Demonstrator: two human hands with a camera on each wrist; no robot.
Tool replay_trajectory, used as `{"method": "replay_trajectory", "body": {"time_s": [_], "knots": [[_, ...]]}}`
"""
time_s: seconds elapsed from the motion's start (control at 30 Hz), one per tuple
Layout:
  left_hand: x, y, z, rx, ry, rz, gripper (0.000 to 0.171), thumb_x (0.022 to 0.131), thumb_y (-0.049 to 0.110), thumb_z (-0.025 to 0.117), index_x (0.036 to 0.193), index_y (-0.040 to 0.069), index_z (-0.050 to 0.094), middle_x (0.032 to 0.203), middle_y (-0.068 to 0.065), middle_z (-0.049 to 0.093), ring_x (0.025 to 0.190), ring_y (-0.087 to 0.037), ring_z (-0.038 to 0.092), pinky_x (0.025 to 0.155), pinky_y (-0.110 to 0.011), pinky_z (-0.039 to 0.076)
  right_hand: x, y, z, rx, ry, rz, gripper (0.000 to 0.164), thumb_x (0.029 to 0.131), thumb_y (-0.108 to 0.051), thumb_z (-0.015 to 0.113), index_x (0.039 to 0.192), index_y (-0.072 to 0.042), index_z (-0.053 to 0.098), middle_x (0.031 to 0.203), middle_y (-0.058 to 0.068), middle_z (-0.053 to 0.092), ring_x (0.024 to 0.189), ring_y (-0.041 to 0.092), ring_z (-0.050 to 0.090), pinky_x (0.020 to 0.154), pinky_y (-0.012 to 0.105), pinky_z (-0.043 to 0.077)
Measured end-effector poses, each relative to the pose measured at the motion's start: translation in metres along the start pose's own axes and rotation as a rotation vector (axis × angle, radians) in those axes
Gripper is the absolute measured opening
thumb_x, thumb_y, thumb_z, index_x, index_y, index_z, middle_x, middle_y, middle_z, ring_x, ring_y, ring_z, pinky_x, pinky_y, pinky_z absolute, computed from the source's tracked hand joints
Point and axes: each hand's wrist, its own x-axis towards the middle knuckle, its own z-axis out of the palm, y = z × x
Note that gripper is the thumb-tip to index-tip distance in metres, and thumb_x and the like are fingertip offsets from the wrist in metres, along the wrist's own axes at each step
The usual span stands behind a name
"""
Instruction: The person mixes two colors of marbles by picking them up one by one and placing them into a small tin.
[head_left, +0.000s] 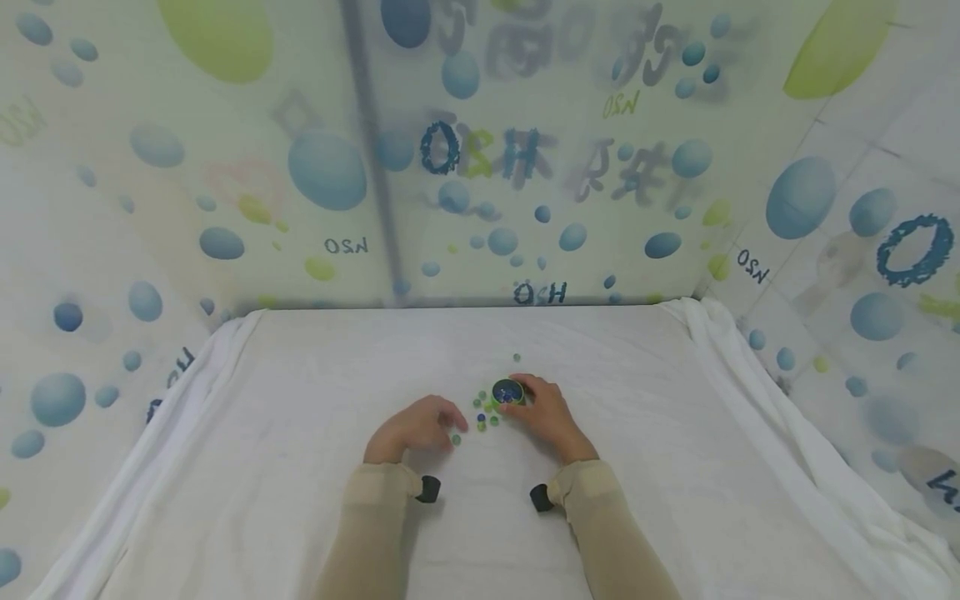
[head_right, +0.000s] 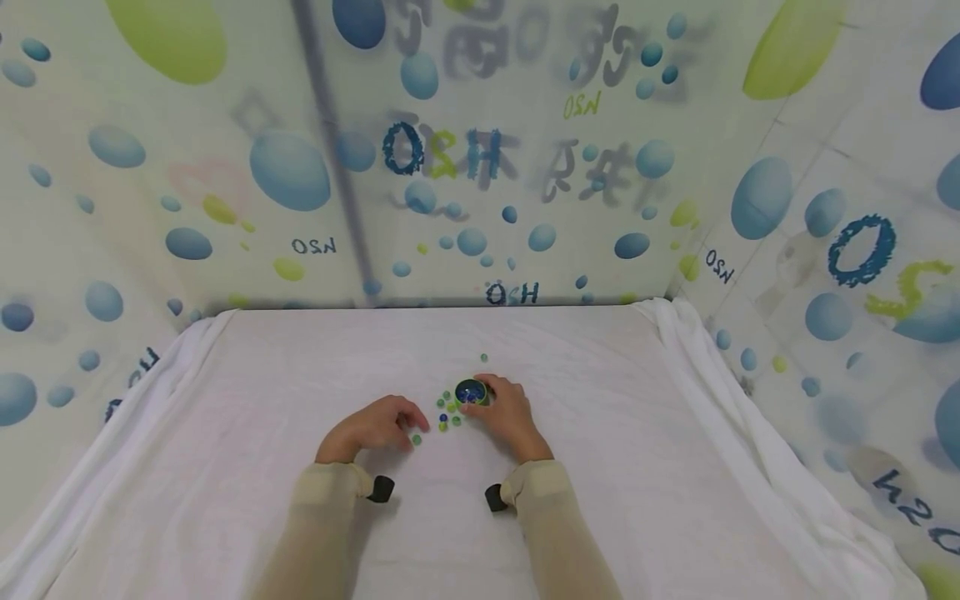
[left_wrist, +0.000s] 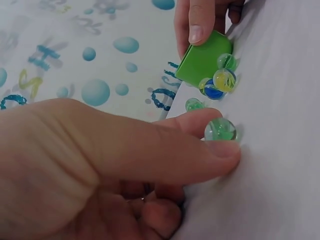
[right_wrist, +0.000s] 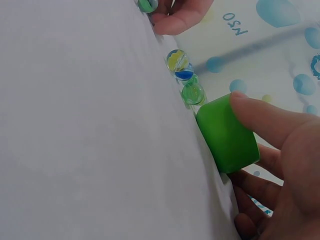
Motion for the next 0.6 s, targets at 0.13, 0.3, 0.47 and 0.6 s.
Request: {"method": "replay_trajectory", "body": {"time_s": [0.13,0.3,0.47,0.6], "knots": [[0.0013,-0.0008,0.0009,0.011,0.001,-0.014,0.031,0.068,-0.004,0.076,0.086,0.02,0.073,0.094,0.003,0.059,0.092,-0.018,0.052,0.089,-0.041,0.043,0.0008,0.001,0.0,-0.002,0.0,0.003,0.057,0.083,-0.03,0.078,0.134,-0.014,0.057,0.138,0.01,0.053,0.131,0.033,0.041,0.108,0.05,0.028],[0.0024,-0.0008,0.0028,0.047,0.006,-0.04,0.028,0.069,-0.002,0.076,0.083,0.021,0.071,0.093,0.001,0.057,0.09,-0.018,0.052,0.085,-0.04,0.044,-0.0003,-0.0004,-0.0008,0.001,-0.002,0.003,0.057,0.083,-0.03,0.078,0.134,-0.014,0.057,0.138,0.01,0.053,0.13,0.033,0.041,0.108,0.049,0.029],[0.0023,0.0008,0.003,0.072,0.008,-0.045,0.025,0.069,0.0,0.078,0.081,0.021,0.071,0.092,0.001,0.057,0.087,-0.018,0.052,0.082,-0.039,0.045,-0.0014,-0.0013,-0.0008,-0.003,-0.001,-0.014,0.057,0.083,-0.029,0.078,0.133,-0.013,0.058,0.137,0.01,0.054,0.127,0.033,0.043,0.106,0.049,0.031],[0.0019,0.0013,0.0023,0.073,0.004,-0.04,0.023,0.07,0.003,0.08,0.082,0.02,0.071,0.092,0.001,0.057,0.087,-0.018,0.052,0.081,-0.039,0.045,-0.0018,-0.0012,-0.0007,-0.002,0.004,-0.017,0.056,0.082,-0.029,0.079,0.132,-0.013,0.058,0.136,0.01,0.055,0.128,0.033,0.043,0.106,0.049,0.031]]}}
